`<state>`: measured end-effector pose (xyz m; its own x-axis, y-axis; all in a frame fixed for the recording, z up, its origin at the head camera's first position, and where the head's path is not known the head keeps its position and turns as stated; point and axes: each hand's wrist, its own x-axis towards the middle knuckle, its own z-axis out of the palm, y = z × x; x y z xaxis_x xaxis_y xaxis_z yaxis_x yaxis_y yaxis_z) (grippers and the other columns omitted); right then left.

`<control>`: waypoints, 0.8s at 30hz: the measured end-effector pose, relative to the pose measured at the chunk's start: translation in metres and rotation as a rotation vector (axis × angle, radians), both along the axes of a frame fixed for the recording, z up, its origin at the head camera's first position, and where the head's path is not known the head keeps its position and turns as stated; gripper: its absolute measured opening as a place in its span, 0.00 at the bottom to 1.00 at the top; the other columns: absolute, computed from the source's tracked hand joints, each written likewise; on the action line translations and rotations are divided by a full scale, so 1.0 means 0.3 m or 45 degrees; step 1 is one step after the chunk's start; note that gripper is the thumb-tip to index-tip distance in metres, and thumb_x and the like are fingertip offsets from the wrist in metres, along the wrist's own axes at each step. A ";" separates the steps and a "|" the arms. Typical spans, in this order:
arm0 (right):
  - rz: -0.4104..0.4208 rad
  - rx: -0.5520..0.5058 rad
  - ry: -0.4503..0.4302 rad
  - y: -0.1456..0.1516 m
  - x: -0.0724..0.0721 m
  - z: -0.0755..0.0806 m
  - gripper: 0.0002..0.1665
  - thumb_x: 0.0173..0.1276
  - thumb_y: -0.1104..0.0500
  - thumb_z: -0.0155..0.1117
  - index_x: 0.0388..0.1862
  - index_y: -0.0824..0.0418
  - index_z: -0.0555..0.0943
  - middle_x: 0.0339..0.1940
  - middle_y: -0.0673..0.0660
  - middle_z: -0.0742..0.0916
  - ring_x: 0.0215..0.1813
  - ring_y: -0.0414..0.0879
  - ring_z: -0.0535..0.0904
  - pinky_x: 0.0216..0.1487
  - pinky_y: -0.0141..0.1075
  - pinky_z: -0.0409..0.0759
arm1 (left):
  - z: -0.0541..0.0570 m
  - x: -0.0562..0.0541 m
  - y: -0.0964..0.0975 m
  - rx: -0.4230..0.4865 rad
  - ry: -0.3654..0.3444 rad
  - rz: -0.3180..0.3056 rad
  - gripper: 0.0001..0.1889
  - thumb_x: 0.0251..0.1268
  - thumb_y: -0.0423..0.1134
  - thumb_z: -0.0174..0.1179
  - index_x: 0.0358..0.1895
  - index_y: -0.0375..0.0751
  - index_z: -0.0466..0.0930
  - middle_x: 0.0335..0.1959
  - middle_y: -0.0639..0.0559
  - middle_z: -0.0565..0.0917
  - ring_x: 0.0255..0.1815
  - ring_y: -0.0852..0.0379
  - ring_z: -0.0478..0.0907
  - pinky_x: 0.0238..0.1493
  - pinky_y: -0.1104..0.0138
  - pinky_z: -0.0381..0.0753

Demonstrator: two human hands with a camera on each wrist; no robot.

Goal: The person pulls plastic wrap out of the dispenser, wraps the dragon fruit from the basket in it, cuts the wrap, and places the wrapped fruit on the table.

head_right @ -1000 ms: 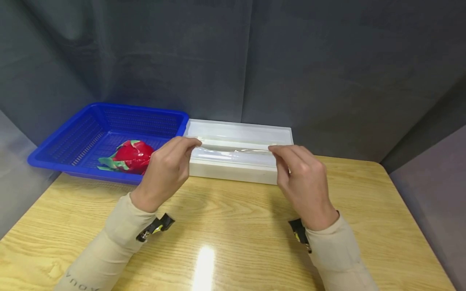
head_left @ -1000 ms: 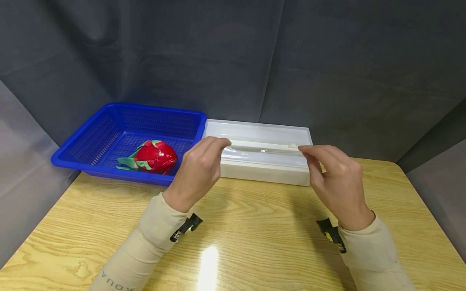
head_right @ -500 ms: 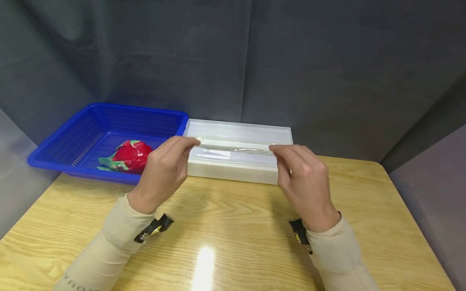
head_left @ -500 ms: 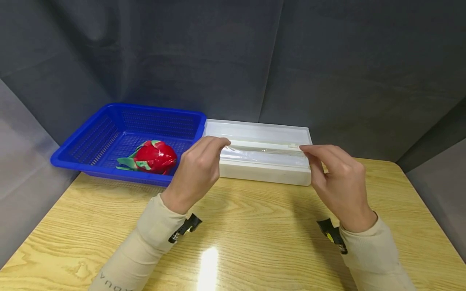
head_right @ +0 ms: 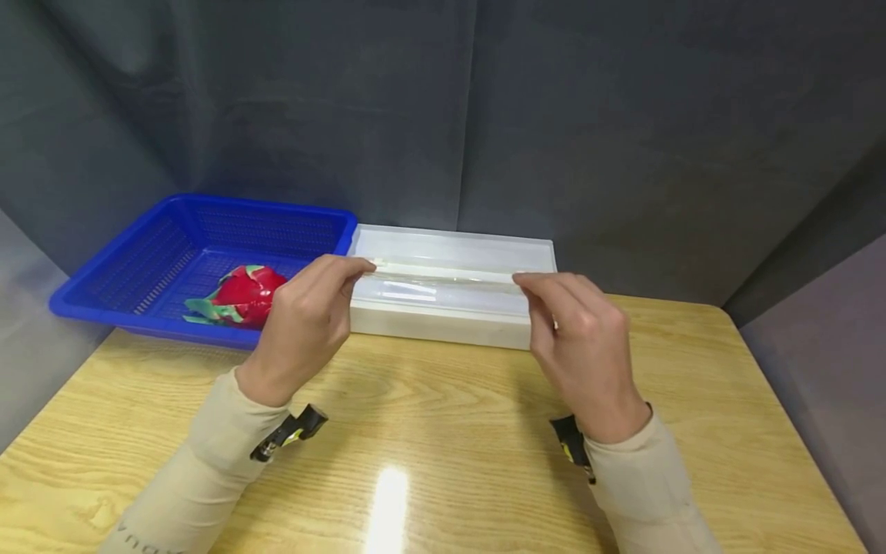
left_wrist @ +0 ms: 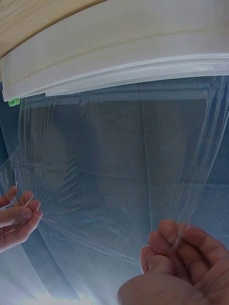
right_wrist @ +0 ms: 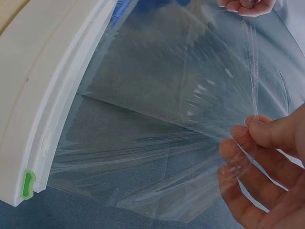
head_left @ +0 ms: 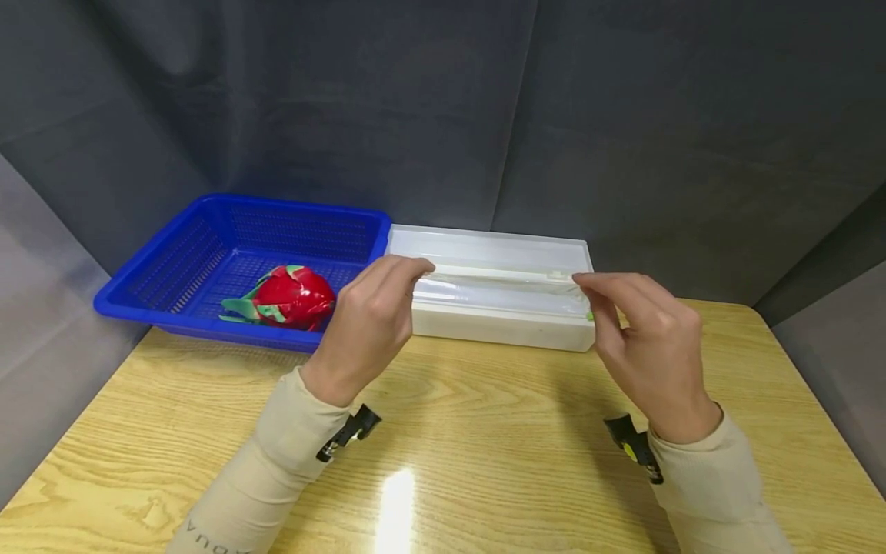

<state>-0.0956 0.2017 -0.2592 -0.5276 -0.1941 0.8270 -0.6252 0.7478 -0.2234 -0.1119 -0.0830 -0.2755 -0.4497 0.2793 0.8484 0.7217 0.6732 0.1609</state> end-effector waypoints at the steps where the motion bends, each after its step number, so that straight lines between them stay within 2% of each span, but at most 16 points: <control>1: 0.004 -0.012 -0.003 -0.001 0.000 0.001 0.13 0.64 0.77 0.63 0.41 0.68 0.90 0.34 0.65 0.92 0.33 0.58 0.87 0.55 0.06 0.64 | 0.001 0.000 -0.001 0.001 0.002 -0.002 0.09 0.72 0.21 0.53 0.45 0.31 0.83 0.38 0.41 0.88 0.41 0.46 0.87 0.51 0.58 0.89; 7: -0.003 0.009 0.034 0.000 0.004 0.006 0.13 0.64 0.77 0.64 0.41 0.67 0.91 0.34 0.64 0.92 0.33 0.56 0.87 0.53 0.09 0.67 | 0.010 0.007 -0.006 -0.005 -0.005 -0.004 0.10 0.72 0.21 0.53 0.46 0.32 0.83 0.39 0.41 0.88 0.42 0.47 0.87 0.52 0.58 0.89; 13: 0.012 -0.034 0.008 -0.005 0.011 0.013 0.12 0.66 0.76 0.63 0.41 0.68 0.90 0.33 0.66 0.92 0.33 0.58 0.86 0.55 0.07 0.64 | 0.015 0.013 -0.008 -0.015 0.000 -0.005 0.11 0.72 0.20 0.52 0.46 0.32 0.83 0.39 0.42 0.89 0.42 0.47 0.87 0.52 0.59 0.89; 18: 0.007 -0.036 0.022 -0.005 0.015 0.016 0.12 0.67 0.75 0.62 0.41 0.67 0.91 0.33 0.65 0.92 0.32 0.57 0.86 0.54 0.07 0.64 | 0.023 0.021 -0.007 -0.015 0.013 -0.011 0.12 0.71 0.19 0.52 0.46 0.32 0.83 0.40 0.42 0.89 0.42 0.47 0.88 0.52 0.59 0.89; 24: 0.005 -0.021 0.064 0.000 0.015 0.017 0.11 0.67 0.75 0.64 0.41 0.67 0.91 0.33 0.63 0.92 0.30 0.55 0.85 0.49 0.11 0.68 | 0.028 0.029 -0.006 -0.017 0.019 -0.015 0.11 0.70 0.19 0.52 0.46 0.31 0.83 0.39 0.41 0.89 0.42 0.47 0.88 0.52 0.58 0.89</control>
<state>-0.0910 0.2018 -0.2541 -0.4845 -0.1818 0.8557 -0.6387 0.7419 -0.2040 -0.1031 -0.0849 -0.2670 -0.4339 0.2959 0.8510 0.7317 0.6668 0.1412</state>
